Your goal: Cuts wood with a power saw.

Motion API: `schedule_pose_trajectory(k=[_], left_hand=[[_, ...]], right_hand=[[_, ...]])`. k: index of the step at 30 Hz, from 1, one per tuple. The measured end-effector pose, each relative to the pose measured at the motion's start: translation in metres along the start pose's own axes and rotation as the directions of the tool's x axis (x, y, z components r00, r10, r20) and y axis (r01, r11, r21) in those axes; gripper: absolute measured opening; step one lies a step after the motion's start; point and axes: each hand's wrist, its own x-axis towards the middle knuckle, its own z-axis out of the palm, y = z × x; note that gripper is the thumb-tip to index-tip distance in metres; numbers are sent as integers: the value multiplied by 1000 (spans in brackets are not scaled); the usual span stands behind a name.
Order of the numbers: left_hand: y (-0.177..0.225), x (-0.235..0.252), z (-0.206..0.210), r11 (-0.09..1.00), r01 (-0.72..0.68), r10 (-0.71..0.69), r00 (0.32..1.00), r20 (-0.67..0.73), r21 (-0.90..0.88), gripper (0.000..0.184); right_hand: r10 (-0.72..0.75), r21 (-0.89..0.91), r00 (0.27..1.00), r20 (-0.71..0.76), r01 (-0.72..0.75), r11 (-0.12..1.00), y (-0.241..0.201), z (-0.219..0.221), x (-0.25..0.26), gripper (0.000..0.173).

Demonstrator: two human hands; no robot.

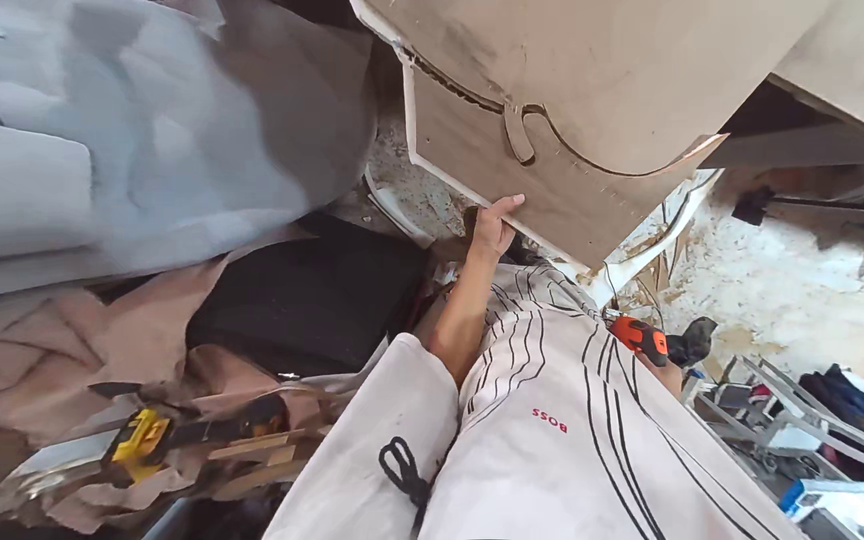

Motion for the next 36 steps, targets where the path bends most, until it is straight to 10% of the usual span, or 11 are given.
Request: schedule_pose_trajectory(k=[15, 22, 25, 29, 36], left_hand=[[-31, -34, -23, 1000, 15, -11, 969, -248, 16, 40], [26, -96, -48, 976, -90, 68, 991, 114, 201, 41], [57, -96, -17, 962, -201, 129, 931, 340, 184, 35], [110, -70, 79, 925, -293, 277, 956, 98, 241, 33], [185, 63, 185, 773, -594, 580, 804, 132, 221, 48]], right_hand=[[-20, -124, 999, 40, 25, 992, -18, 7, 9, 34], [-8, -47, 999, 51, 10, 999, -8, 10, 24, 36], [-3, -38, 997, 72, 6, 999, 0, 21, 37, 40], [2, -21, 995, 100, 0, 1000, 13, 40, 57, 41], [108, 5, 989, 103, -109, 994, 3, 51, 63, 48]])
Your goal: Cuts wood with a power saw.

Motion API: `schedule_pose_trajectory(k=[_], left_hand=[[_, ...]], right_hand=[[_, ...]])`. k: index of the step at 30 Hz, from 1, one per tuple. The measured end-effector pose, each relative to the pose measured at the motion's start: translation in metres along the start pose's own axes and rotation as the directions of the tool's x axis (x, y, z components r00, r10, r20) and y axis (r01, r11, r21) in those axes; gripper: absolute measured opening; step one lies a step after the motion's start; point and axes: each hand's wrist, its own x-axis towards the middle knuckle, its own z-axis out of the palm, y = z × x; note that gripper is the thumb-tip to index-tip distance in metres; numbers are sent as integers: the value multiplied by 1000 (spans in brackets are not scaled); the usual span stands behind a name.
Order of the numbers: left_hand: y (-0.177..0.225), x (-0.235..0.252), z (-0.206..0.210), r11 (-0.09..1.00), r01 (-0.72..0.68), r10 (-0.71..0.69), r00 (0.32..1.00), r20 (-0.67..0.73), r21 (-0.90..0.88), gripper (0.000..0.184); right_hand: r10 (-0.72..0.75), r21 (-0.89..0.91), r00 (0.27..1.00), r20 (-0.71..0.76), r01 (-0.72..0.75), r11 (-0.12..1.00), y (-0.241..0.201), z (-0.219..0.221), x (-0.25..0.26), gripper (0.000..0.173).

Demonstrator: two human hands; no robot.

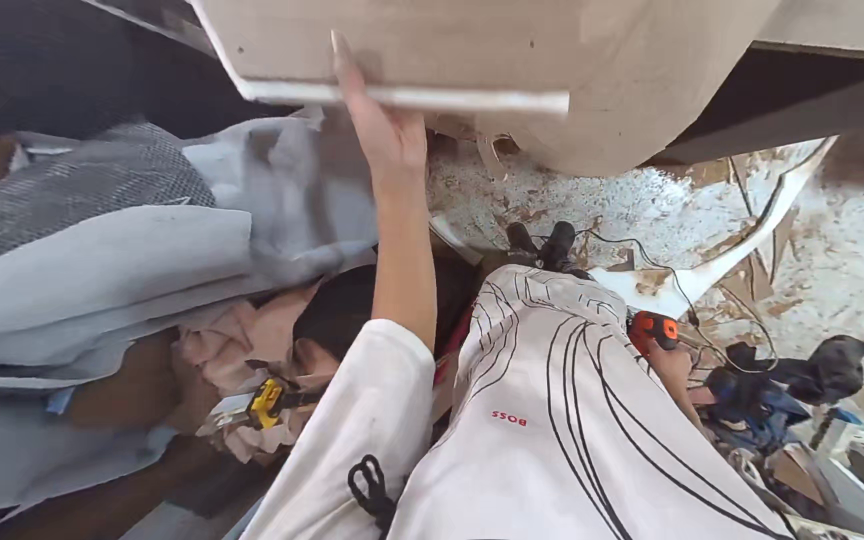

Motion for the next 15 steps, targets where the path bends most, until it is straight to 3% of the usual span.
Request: schedule_pose_trajectory(k=[3, 5, 6, 7, 8, 9, 10, 11, 12, 15], left_hand=[[-32, 71, -5, 997, 70, -66, 991, -118, 37, 48], [-48, 106, -21, 947, 189, -161, 979, -128, 259, 53], [-49, 114, -27, 850, 257, -228, 966, -119, 459, 55], [-46, 120, -31, 672, 284, -286, 951, -115, 684, 58], [-41, 123, -33, 417, 254, -332, 936, -113, 873, 60], [-34, 122, -34, 181, 185, -353, 929, -112, 966, 63], [-24, 120, -34, 27, 119, -346, 933, -103, 992, 63], [-13, 114, -35, -38, 75, -328, 941, -84, 996, 61], [-3, 106, -41, -21, 50, -310, 949, -54, 999, 59], [18, 73, -77, 216, 89, -412, 911, 8, 972, 52]], right_hand=[[-34, -5, 999, 2, 34, 999, -11, -3, -9, 51], [-99, -15, 994, -40, 99, 995, -22, -9, -19, 53], [-137, -19, 988, -64, 136, 990, -30, -15, -28, 53], [-180, -26, 980, -89, 178, 984, -41, -22, -38, 53], [-221, -40, 969, -108, 218, 975, -53, -31, -51, 54], [-256, -61, 959, -119, 251, 966, -66, -42, -67, 54], [-296, -76, 946, -135, 288, 955, -83, -53, -86, 53], [-335, -85, 930, -154, 325, 942, -101, -65, -108, 52], [-379, -97, 909, -172, 367, 925, -120, -76, -131, 53], [-517, -131, 821, -242, 501, 856, -184, -98, -210, 56]])
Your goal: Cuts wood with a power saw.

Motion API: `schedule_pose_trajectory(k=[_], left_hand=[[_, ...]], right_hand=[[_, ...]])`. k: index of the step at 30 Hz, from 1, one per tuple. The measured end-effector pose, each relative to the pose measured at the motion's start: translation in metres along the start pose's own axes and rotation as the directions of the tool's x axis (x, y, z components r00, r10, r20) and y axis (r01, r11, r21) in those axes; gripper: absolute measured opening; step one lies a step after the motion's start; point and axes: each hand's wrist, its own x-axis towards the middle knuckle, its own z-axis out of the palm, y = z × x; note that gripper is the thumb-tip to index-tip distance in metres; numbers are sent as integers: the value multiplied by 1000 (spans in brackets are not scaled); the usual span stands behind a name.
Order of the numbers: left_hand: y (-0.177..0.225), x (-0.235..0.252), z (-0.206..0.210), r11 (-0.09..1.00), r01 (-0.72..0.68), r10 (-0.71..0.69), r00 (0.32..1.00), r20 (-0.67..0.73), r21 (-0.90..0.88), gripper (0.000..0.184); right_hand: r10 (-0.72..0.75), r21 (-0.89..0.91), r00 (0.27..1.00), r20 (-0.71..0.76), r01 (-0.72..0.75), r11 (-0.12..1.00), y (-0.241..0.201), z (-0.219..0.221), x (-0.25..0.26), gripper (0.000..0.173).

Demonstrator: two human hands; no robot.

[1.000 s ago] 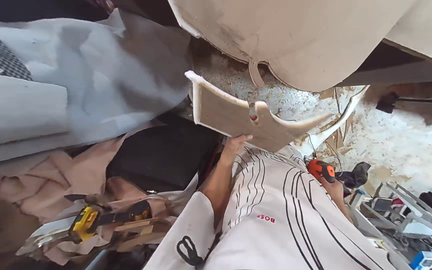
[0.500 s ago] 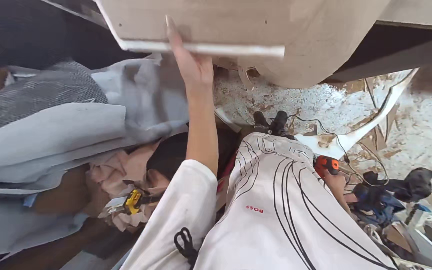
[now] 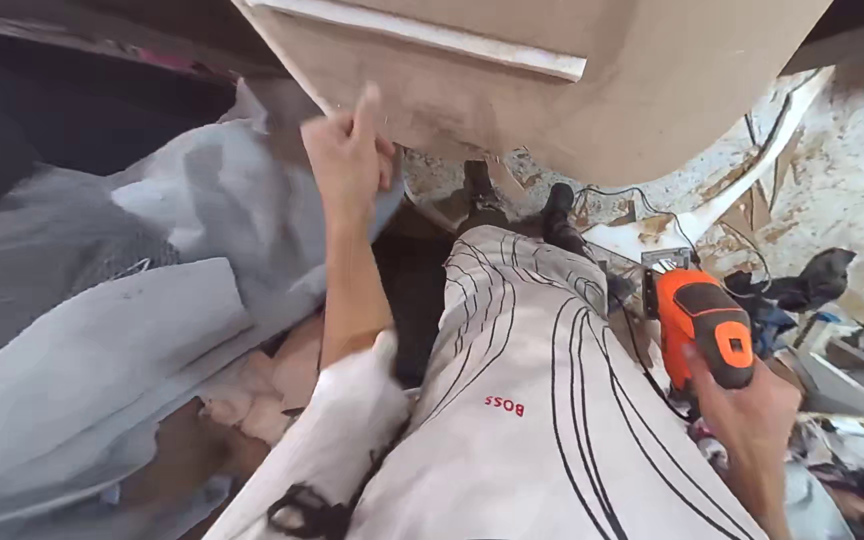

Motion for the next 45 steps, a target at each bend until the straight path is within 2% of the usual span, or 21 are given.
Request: schedule_pose_trajectory(k=[2, 4, 6, 9, 11, 13, 15, 17, 20, 22, 24, 26, 29, 31, 33, 40, 45], left_hand=[[-33, -19, -8, 996, 64, -54, 987, 150, -67, 50], [-71, -30, -13, 981, 186, -162, 942, 294, -57, 47], [-100, -39, -6, 957, 289, -247, 834, 493, -8, 40], [-121, -52, 21, 942, 326, -275, 608, 745, 81, 35], [-123, -59, 41, 941, 331, -236, 504, 831, 67, 34], [-125, -65, 59, 944, 329, -163, 458, 874, 4, 32], [-125, -69, 73, 921, 364, -24, 414, 910, -141, 35], [-118, -69, 83, 870, 432, 85, 344, 935, -238, 43], [-107, -66, 87, 853, 464, 153, 219, 964, -240, 59], [-105, -65, 90, 835, 480, 184, 219, 958, -270, 66], [-105, -65, 95, 768, 541, 229, 267, 936, -343, 68], [-102, -65, 98, 659, 652, 234, 296, 926, -375, 67], [-99, -64, 101, 471, 798, 232, 299, 926, -376, 65], [-98, -64, 103, 341, 855, 255, 316, 914, -390, 63], [-96, -65, 104, 266, 878, 272, 327, 905, -397, 62], [-100, -65, 105, 243, 886, 262, 332, 906, -395, 67], [-97, -62, 102, 210, 894, 238, 345, 908, -395, 55]], right_hand=[[-76, 55, 996, -38, 78, 995, -57, -16, -7, 51], [-129, 161, 990, -49, 136, 978, -108, -19, -5, 44], [-193, 242, 981, -35, 195, 950, -151, -16, 4, 37], [-285, 243, 958, -22, 282, 928, -201, -3, 22, 39], [-314, 201, 949, -1, 308, 930, -224, 5, 32, 40], [-303, 172, 952, 32, 294, 940, -240, 13, 41, 38], [-285, 147, 956, 62, 274, 950, -250, 21, 48, 38], [-279, 128, 956, 92, 267, 955, -255, 28, 52, 39], [-297, 92, 948, 110, 288, 953, -258, 35, 52, 43], [-289, 63, 952, 103, 284, 957, -260, 37, 51, 44], [-277, 59, 957, 89, 273, 960, -262, 38, 52, 44], [-267, 87, 959, 92, 259, 962, -265, 38, 53, 42], [-236, 165, 968, 79, 221, 961, -262, 36, 57, 40], [-222, 175, 972, 73, 207, 963, -260, 35, 59, 38], [-226, 162, 971, 73, 212, 964, -260, 34, 59, 38], [-217, 185, 973, 78, 200, 962, -257, 32, 55, 46], [-165, 198, 983, 81, 147, 969, -248, 28, 46, 49]])
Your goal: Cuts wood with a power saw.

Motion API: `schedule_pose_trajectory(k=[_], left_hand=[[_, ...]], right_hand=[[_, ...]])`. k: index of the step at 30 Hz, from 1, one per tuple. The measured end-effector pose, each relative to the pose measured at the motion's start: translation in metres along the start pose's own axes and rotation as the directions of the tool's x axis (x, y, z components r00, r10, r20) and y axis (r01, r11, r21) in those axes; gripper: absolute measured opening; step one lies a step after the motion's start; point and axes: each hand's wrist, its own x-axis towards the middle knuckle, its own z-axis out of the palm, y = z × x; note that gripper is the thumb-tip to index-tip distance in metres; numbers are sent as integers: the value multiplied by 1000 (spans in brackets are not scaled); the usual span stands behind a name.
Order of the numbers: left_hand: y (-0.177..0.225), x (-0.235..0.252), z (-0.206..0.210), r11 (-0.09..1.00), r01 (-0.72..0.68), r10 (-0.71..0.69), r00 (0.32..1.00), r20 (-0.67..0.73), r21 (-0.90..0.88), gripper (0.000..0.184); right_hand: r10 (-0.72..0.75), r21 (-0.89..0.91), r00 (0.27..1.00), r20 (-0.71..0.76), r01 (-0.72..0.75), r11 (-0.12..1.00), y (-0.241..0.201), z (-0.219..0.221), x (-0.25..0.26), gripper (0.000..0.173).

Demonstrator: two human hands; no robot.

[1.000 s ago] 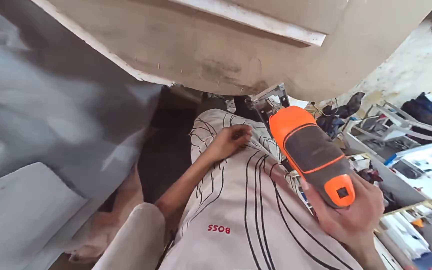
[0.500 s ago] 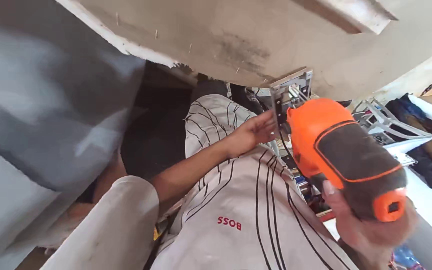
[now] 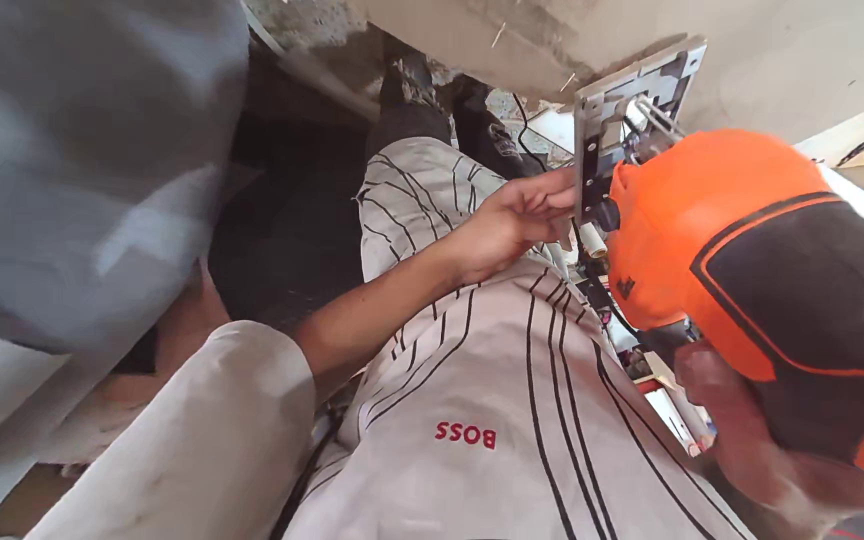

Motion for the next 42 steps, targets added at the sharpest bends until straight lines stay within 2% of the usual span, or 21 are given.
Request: schedule_pose_trajectory(k=[6, 11, 20, 42], left_hand=[[0, -2, 1, 998, -15, 15, 1000, -1, -65, 56], [-1, -1, -1, 997, -30, 31, 999, 13, -69, 55], [-4, 1, -6, 997, -45, 46, 999, 10, -68, 48], [-10, 5, -12, 992, -59, 65, 996, 54, -111, 54]], right_hand=[[77, 45, 997, 13, -78, 996, 5, -5, -6, 50], [78, 77, 996, 33, -80, 994, 3, -5, -2, 44], [50, 55, 997, 61, -54, 997, 3, -8, 2, 47], [55, 48, 998, 11, -55, 997, -4, 1, 6, 45]])
